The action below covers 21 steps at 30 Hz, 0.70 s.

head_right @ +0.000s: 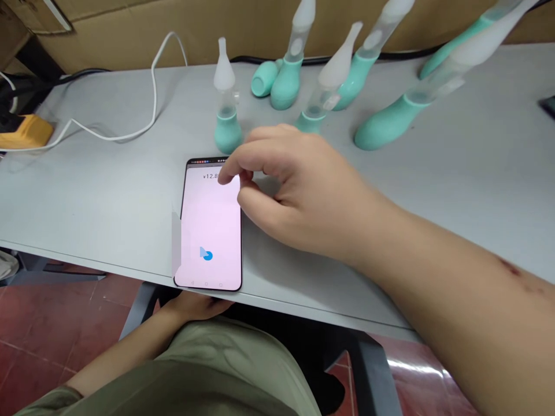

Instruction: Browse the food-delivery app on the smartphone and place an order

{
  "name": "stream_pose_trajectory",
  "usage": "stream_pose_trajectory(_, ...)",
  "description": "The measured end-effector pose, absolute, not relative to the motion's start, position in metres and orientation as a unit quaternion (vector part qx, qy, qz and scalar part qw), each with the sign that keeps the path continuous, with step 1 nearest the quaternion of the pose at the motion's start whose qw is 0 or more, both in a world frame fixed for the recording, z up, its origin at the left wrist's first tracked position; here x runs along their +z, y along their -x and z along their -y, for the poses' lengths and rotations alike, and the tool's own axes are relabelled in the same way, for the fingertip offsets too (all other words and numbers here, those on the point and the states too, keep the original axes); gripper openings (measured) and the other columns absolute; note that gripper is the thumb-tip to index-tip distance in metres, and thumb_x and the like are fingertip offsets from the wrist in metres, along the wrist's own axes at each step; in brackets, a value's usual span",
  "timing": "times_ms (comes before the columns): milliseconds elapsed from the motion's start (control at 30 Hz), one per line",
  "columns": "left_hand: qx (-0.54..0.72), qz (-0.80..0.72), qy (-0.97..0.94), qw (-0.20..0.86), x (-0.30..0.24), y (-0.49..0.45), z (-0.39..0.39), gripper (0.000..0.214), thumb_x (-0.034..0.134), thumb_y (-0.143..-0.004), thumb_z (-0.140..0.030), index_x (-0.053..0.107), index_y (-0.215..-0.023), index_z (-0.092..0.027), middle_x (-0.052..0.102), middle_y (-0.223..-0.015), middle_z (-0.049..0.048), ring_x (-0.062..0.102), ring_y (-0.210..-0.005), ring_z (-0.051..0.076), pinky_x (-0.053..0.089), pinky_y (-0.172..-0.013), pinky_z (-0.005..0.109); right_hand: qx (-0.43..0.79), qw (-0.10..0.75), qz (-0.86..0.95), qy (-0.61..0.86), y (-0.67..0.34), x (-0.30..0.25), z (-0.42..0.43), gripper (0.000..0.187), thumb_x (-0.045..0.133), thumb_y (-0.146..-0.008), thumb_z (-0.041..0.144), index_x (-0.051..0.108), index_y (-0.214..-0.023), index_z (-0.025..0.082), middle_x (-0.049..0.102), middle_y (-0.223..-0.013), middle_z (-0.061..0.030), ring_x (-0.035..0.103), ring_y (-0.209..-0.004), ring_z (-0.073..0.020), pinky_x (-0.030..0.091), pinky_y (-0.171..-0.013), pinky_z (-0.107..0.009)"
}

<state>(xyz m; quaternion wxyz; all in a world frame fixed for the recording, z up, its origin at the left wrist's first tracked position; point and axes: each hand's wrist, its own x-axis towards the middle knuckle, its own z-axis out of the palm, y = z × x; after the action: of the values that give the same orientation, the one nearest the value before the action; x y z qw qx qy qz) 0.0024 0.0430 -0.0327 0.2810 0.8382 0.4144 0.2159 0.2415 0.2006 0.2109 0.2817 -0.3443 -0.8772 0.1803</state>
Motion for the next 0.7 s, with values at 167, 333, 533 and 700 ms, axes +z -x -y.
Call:
stream_pose_trajectory(167,0.205,-0.420,-0.838,0.280,-0.0291,-0.0031,-0.0444,0.032,0.063,-0.102,-0.042,0.077,-0.126,-0.026,0.083,-0.116,0.0041,0.075,-0.121,0.025,0.065,-0.102,0.035,0.177,0.278,0.879,0.346,-0.2399,0.2093,-0.1999,0.022,0.058,-0.092,0.012,0.072,-0.099,0.027,0.070,-0.092,-0.0029,0.068,-0.089,-0.0210,0.053,-0.079,-0.039)
stream_pose_trajectory(333,0.209,-0.416,-0.844,0.267,-0.0299,-0.0029,-0.0445,0.032,0.062,-0.102,-0.041,0.076,-0.127,-0.025,0.083,-0.117,0.0055,0.075,-0.121,0.025,0.064,-0.103,0.035,0.188,0.273,0.875,0.353,-0.2404,0.2097,-0.1999,0.022,0.057,-0.091,0.014,0.071,-0.098,0.029,0.070,-0.093,-0.0021,0.068,-0.086,-0.0213,0.052,-0.073,-0.039)
stream_pose_trajectory(533,0.218,-0.419,-0.842,0.259,-0.0316,-0.0034,-0.0435,0.032,0.064,-0.101,-0.041,0.076,-0.127,-0.026,0.082,-0.121,0.0046,0.073,-0.124,0.026,0.063,-0.106,0.036,0.193,0.272,0.874,0.354,-0.2397,0.2090,-0.2005,0.021,0.057,-0.091,0.015,0.072,-0.098,0.028,0.069,-0.091,-0.0015,0.065,-0.079,-0.0193,0.049,-0.068,-0.037)
stream_pose_trajectory(700,0.218,-0.415,-0.845,0.256,-0.0322,-0.0029,-0.0442,0.032,0.066,-0.100,-0.038,0.076,-0.128,-0.027,0.081,-0.125,0.0051,0.073,-0.126,0.026,0.061,-0.109,0.038,0.202,0.261,0.874,0.356,-0.2396,0.2120,-0.2001,0.020,0.057,-0.091,0.015,0.073,-0.098,0.026,0.069,-0.090,-0.0030,0.064,-0.075,-0.0187,0.047,-0.065,-0.037)
